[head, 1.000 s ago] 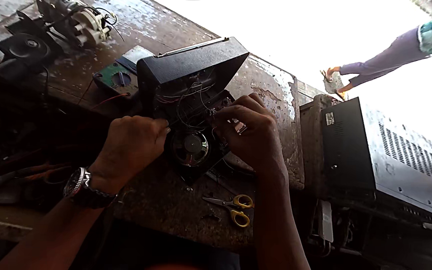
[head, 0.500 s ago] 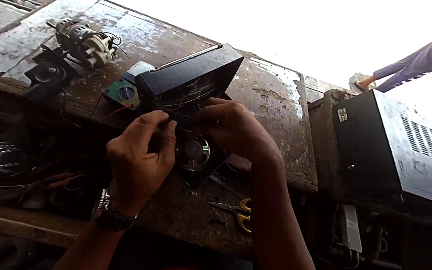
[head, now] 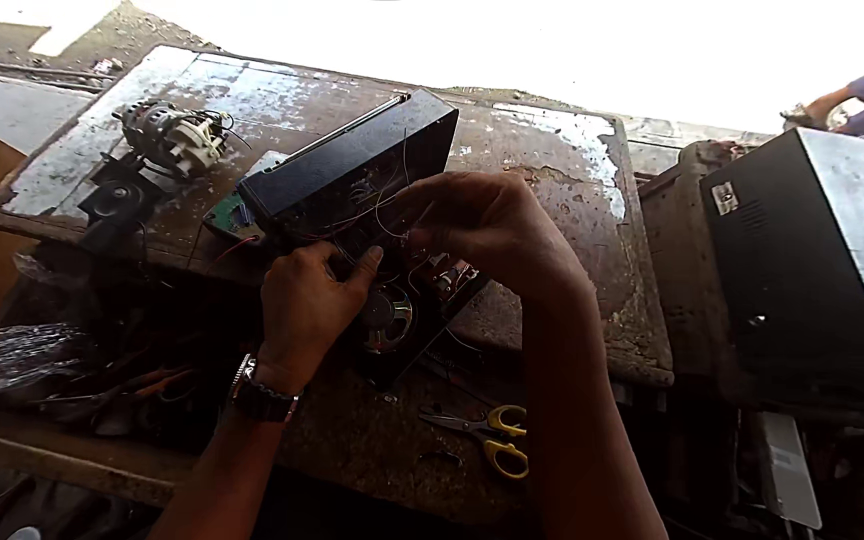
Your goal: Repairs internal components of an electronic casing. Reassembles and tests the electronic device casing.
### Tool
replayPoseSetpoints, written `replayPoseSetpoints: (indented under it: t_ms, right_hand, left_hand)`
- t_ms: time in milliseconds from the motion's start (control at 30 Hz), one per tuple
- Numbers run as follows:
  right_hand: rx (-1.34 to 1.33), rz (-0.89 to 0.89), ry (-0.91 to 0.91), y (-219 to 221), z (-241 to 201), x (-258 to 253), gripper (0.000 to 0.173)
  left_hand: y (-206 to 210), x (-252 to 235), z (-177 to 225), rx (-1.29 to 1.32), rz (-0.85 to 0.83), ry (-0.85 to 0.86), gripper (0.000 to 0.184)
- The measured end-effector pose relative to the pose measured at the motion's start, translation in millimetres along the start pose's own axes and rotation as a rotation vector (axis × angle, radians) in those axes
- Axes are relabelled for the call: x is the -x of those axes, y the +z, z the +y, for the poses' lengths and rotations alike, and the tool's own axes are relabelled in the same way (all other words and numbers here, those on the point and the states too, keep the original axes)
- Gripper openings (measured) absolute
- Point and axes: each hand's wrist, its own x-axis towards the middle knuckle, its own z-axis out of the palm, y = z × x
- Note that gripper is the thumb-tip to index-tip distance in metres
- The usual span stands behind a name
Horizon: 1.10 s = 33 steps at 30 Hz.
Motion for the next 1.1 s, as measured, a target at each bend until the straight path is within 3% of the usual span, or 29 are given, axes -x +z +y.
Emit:
replayPoseSetpoints:
  t_ms: [133, 300, 500, 600, 800, 1100]
  right_hand:
    - [0.061, 0.003, -0.018, 4.7, 1.1, -0.1, 0.011]
    - [0.131, 0.042, -0.023, 4.6, -1.5, 0.8, 0.008]
    - [0.152, 0.079, -0.016, 2.0, -2.5, 2.1, 0.007]
    - [0.139, 0.053, -0.023, 1.9, -3.2, 2.2, 0.008]
    - [0.036, 0.047, -0.084, 1.8, 0.7, -0.2, 0.008]
    - [-0.074, 0.036, 0.075, 9.3, -4.3, 1.2, 0.014]
  left_hand:
    - [15.2, 6.2, 10.7, 0.045, 0.121, -0.07, 0.052]
    - [27.5, 8.0, 10.1, 0.215, 0.251, -0.021, 0.032]
    - [19.8, 9.4, 13.5, 0.42, 0.132, -0.086, 0.026]
    - [17.1, 1.5, 13.9, 0.484, 0.091, -0.114, 0.014]
    - [2.3, 10.9, 9.5, 0.772, -0.063, -0.104, 0.014]
    - [-1.5, 7.6, 14.0, 1.086, -0.148, -0.23, 0.021]
